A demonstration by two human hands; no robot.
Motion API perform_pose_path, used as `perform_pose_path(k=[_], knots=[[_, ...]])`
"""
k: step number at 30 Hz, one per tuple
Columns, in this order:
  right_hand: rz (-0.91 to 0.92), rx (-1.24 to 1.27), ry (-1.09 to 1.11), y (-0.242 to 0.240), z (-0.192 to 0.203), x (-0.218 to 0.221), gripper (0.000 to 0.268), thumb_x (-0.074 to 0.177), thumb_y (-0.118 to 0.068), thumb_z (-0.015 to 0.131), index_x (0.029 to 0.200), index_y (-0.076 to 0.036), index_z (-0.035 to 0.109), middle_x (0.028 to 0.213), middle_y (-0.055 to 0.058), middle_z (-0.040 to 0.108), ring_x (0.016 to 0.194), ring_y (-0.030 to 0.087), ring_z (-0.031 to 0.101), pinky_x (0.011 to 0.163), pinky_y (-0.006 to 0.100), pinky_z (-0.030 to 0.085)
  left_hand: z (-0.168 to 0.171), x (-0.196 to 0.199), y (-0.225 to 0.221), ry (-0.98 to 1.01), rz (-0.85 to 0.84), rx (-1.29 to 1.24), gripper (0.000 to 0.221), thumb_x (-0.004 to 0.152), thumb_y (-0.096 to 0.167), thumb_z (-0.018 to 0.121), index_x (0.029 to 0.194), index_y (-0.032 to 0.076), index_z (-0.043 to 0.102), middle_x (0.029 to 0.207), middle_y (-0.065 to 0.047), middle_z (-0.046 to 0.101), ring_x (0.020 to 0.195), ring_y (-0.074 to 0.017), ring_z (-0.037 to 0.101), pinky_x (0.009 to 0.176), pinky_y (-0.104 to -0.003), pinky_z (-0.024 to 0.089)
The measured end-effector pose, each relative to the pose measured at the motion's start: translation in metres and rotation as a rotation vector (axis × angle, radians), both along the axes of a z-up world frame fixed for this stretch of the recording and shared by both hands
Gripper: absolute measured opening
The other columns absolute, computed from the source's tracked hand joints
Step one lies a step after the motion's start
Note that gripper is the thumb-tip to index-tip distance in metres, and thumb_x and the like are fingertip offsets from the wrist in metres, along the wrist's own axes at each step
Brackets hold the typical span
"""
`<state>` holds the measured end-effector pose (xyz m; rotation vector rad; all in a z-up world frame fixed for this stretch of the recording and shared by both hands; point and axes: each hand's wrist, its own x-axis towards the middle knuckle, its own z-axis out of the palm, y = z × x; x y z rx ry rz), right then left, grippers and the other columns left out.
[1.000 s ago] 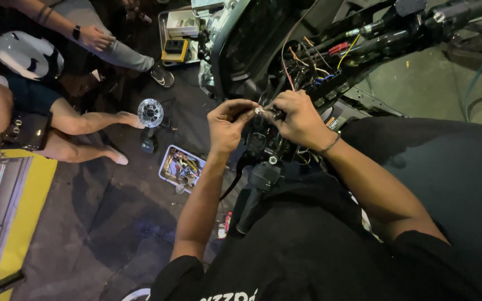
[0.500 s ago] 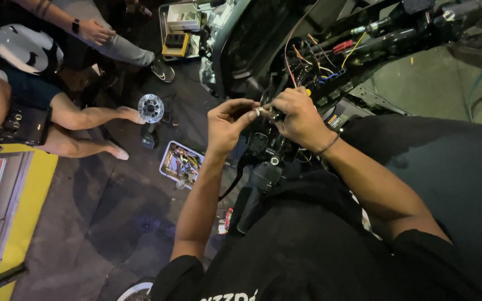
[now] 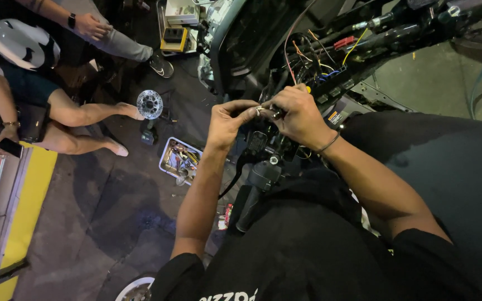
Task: Stripping insulation from electrical wires and twisting them together to make connections on a motorcycle.
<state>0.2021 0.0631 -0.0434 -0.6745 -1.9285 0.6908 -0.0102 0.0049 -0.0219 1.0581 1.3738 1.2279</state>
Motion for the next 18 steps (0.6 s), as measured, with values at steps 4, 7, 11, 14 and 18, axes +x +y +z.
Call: perform_pose_path(k=[4, 7, 11, 14, 18], knots=[[0.031, -0.041, -0.015, 0.003, 0.007, 0.006, 0.01, 0.1, -0.018, 0.088, 0.102, -0.011, 0.081, 0.092, 0.004, 0.079, 0.087, 0.03, 0.076, 0.087, 0.041, 0.05, -0.006, 0.0, 0.002, -0.023, 0.032, -0.012, 0.021, 0.091, 0.006, 0.096, 0.11, 0.0, 0.088, 0.098, -0.013, 0.086, 0.093, -0.0134, 0.077, 0.08, -0.033, 0.067], [0.085, -0.081, -0.015, 0.002, 0.019, 0.01, 0.009, 0.099, -0.011, 0.087, 0.104, -0.008, 0.081, 0.091, 0.008, 0.079, 0.087, 0.032, 0.078, 0.087, 0.043, 0.051, -0.008, -0.003, 0.002, -0.032, 0.033, -0.034, 0.021, 0.091, 0.005, 0.095, 0.11, -0.001, 0.088, 0.096, -0.015, 0.086, 0.092, -0.0146, 0.077, 0.079, -0.033, 0.067], [0.098, -0.116, 0.003, 0.005, 0.018, 0.012, 0.014, 0.097, -0.008, 0.088, 0.11, -0.008, 0.082, 0.091, 0.008, 0.08, 0.087, 0.032, 0.079, 0.087, 0.043, 0.053, -0.016, -0.004, 0.004, -0.099, 0.039, -0.061, 0.022, 0.091, 0.003, 0.093, 0.11, -0.003, 0.087, 0.093, -0.017, 0.085, 0.088, -0.0176, 0.08, 0.079, -0.031, 0.068], [0.112, -0.118, -0.001, 0.009, 0.017, 0.013, 0.016, 0.095, -0.009, 0.088, 0.11, -0.011, 0.082, 0.091, 0.007, 0.08, 0.088, 0.032, 0.079, 0.09, 0.041, 0.054, -0.023, -0.007, 0.006, -0.14, 0.041, -0.074, 0.021, 0.092, 0.003, 0.092, 0.111, -0.005, 0.086, 0.09, -0.018, 0.084, 0.085, -0.0191, 0.081, 0.077, -0.031, 0.069], [0.163, -0.113, 0.039, 0.012, 0.024, 0.013, 0.016, 0.093, -0.005, 0.087, 0.106, -0.012, 0.082, 0.091, 0.006, 0.08, 0.089, 0.032, 0.08, 0.088, 0.041, 0.054, -0.028, -0.01, 0.008, -0.212, 0.044, -0.09, 0.02, 0.093, 0.001, 0.09, 0.111, -0.008, 0.084, 0.088, -0.021, 0.083, 0.082, -0.0258, 0.083, 0.075, -0.034, 0.071]])
